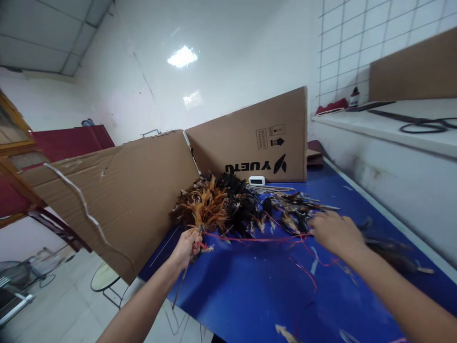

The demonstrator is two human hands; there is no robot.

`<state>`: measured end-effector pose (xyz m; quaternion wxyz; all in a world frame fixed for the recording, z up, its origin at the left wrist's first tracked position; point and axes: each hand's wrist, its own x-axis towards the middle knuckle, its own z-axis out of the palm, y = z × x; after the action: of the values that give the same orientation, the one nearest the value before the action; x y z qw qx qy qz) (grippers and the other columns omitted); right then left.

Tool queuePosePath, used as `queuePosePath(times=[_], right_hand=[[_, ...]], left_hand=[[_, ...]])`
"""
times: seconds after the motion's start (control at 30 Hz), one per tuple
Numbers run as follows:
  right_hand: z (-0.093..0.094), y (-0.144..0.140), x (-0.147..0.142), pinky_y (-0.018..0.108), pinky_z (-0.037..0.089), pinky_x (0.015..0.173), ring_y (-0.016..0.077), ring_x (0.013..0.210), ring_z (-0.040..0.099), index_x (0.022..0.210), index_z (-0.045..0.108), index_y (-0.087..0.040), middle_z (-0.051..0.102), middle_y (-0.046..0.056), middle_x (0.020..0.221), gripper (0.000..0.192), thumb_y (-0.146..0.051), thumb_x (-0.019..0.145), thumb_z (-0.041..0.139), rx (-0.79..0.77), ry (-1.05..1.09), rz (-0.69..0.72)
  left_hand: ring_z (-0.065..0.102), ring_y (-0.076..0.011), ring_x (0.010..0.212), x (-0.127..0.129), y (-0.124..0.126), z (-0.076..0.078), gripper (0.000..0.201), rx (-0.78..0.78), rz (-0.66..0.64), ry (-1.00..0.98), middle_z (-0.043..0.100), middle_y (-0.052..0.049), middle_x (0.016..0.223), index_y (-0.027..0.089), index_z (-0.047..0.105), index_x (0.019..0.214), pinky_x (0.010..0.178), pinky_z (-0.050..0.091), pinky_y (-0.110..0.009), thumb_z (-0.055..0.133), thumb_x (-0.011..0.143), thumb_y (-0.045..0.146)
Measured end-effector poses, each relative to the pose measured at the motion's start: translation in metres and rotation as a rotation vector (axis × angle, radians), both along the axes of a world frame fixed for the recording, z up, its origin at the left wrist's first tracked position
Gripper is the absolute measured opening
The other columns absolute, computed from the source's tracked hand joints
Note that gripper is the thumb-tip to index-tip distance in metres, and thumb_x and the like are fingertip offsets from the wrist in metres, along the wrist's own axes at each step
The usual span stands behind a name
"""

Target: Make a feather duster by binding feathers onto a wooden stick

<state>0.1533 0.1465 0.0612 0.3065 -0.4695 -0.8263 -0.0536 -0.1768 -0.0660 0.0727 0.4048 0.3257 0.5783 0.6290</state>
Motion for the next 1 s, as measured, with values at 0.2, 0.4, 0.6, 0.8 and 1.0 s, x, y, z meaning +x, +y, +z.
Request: queuePosePath(times=[0.2,0.4,0.6,0.8,1.0], right_hand=[[0.004,-0.097,-0.097,0.041,0.037,0.098,0.0255,0.112,0.053,0.107,0.062,-0.015,0.061,0.014,0.117,0.041,-0.016,0.066,0.056,-0.414,0.439,0.527],[-0.013,-0.144,-0.145,0.023,0.036,0.044,0.0101,0.045,0.046,0.085,0.047,-0.02,0.054,-0.005,0.056,0.029,-0.03,0.064,0.064,-1.335,1.054,0.514],[-0.033,-0.138,-0.143,0.025,0.036,0.058,0.0126,0.061,0.05,0.065,0.058,-0.015,0.058,0.0,0.061,0.02,-0.034,0.066,0.06,-1.098,1.017,0.44],[-0.05,-0.135,-0.147,0.026,0.037,0.059,0.0138,0.058,0.05,0.063,0.061,-0.015,0.059,0.001,0.059,0.022,-0.034,0.071,0.054,-0.935,0.947,0.406],[-0.057,-0.131,-0.145,0.025,0.038,0.057,0.0137,0.058,0.051,0.061,0.059,-0.016,0.059,0.001,0.06,0.023,-0.035,0.074,0.052,-0.808,0.971,0.468]], left_hand=[[0.02,0.0005,0.038,0.035,0.007,-0.006,0.046,-0.025,-0.126,-0.028,0.038,0.009,0.052,0.018,0.036,0.067,0.036,0.014,-0.015,0.069,0.063,0.05],[0.023,-0.0002,0.038,0.055,0.011,-0.012,0.042,-0.041,-0.169,-0.028,0.038,0.008,0.052,0.018,0.037,0.067,0.037,0.017,-0.015,0.066,0.066,0.048],[0.024,-0.0009,0.038,0.063,0.017,-0.026,0.038,-0.082,-0.16,-0.003,0.039,0.008,0.053,0.017,0.04,0.068,0.036,0.017,-0.016,0.063,0.068,0.048],[0.023,-0.0012,0.035,0.075,0.023,-0.037,0.031,-0.121,-0.121,0.061,0.037,0.008,0.052,0.017,0.043,0.066,0.035,0.014,-0.017,0.058,0.071,0.044],[0.026,-0.0028,0.034,0.086,0.033,-0.049,0.029,-0.106,-0.031,0.106,0.034,0.008,0.046,0.017,0.04,0.058,0.035,0.017,-0.018,0.053,0.076,0.036]])
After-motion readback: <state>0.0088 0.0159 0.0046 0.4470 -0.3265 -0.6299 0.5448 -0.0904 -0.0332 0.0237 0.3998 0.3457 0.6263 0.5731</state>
